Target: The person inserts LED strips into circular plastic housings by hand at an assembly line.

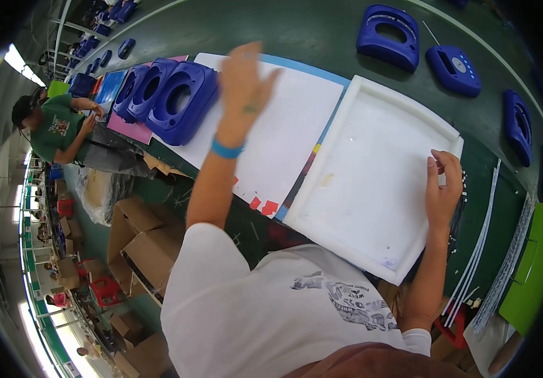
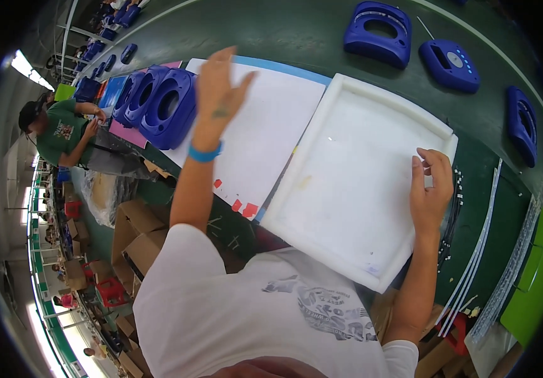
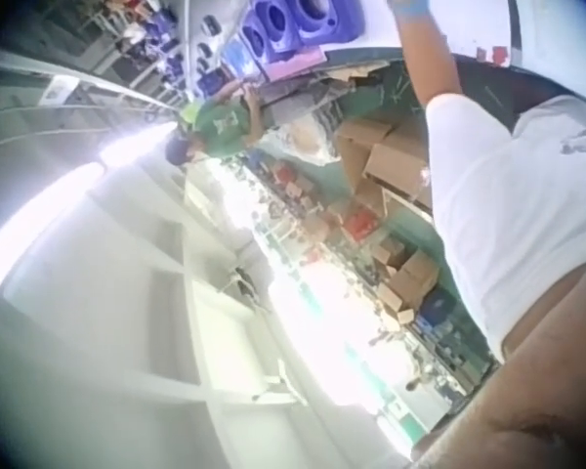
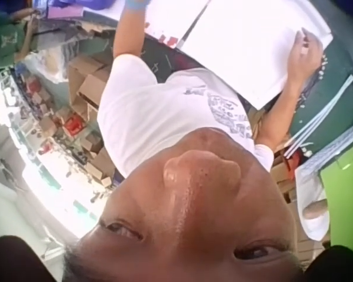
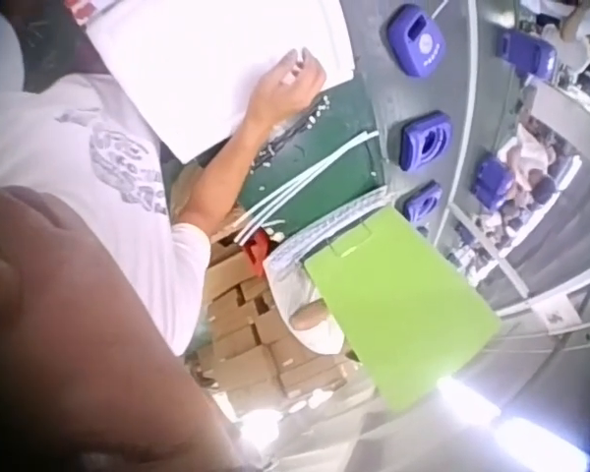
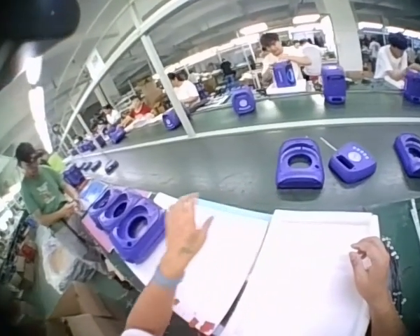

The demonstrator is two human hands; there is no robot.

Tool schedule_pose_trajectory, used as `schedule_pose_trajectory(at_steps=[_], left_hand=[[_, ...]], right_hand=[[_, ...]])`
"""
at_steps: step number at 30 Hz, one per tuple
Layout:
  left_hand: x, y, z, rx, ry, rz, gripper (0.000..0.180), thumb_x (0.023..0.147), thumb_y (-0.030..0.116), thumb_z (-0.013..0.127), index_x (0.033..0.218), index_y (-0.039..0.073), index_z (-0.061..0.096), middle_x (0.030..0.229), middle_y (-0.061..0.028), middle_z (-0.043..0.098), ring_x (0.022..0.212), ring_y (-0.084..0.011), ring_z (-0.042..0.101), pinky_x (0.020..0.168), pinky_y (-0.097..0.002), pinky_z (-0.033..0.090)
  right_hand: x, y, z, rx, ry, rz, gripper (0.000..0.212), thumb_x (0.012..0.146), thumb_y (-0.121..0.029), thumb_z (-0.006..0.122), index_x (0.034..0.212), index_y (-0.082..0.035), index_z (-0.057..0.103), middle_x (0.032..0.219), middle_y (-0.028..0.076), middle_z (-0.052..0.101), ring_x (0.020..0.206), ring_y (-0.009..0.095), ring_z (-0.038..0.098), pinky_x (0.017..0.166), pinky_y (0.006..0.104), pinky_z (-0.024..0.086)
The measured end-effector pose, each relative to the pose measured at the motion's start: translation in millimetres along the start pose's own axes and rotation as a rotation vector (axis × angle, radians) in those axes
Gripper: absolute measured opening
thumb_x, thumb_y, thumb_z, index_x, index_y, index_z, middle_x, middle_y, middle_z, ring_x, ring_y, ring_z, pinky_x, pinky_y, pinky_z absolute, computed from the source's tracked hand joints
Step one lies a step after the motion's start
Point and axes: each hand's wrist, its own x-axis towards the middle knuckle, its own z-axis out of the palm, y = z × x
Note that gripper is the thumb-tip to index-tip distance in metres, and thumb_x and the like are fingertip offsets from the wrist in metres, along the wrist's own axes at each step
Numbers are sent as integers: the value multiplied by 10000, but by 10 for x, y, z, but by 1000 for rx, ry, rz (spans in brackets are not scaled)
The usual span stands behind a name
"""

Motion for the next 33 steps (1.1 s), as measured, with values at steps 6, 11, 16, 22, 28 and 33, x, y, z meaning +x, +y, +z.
schedule_pose_trajectory(at_steps=[6,11,16,22,28,33], left_hand=[[-668,-1479,-642,399,-745,-489,851,799,528,892,1355,-58,624,1226,-267,753,1175,-450,715,1053,-617,513],[-675,-1627,-725,267,-848,-478,795,760,467,904,1310,-44,642,1193,-276,766,1141,-445,744,940,-513,602],[-408,-773,-931,266,-853,-477,738,776,423,899,1303,-28,647,1155,-273,777,1091,-455,758,928,-518,609],[-379,473,-903,14,-736,-274,862,769,357,929,1388,-115,559,889,-205,780,814,-441,774,727,-503,639],[-537,694,-1094,-207,-394,-12,862,833,149,894,1551,-95,484,1419,-271,627,1353,-419,595,1199,-460,457],[-1098,584,-1914,-587,-961,96,698,797,123,903,1429,-13,640,1517,-203,620,1433,-416,574,1174,-496,493]], right_hand=[[-19,-21,28,-12,-41,-2,143,1011,-24,726,1143,18,762,1126,110,723,925,185,656,799,304,529],[-21,-38,34,-9,-45,3,136,1022,-39,724,1138,18,765,1120,109,725,918,181,654,796,299,525],[-30,-41,34,-28,-54,48,125,1027,-47,726,1126,17,767,1097,103,728,909,179,654,789,296,521],[-18,-78,35,-27,-47,6,119,1033,-40,720,1124,20,766,1086,99,734,907,178,657,782,294,518],[-8,-42,53,6,8,0,116,1032,-40,723,1120,18,769,1077,100,737,907,182,659,773,297,514],[8,-44,38,30,-17,-9,114,1023,-51,737,1110,14,770,1076,100,741,893,192,663,753,297,506]])
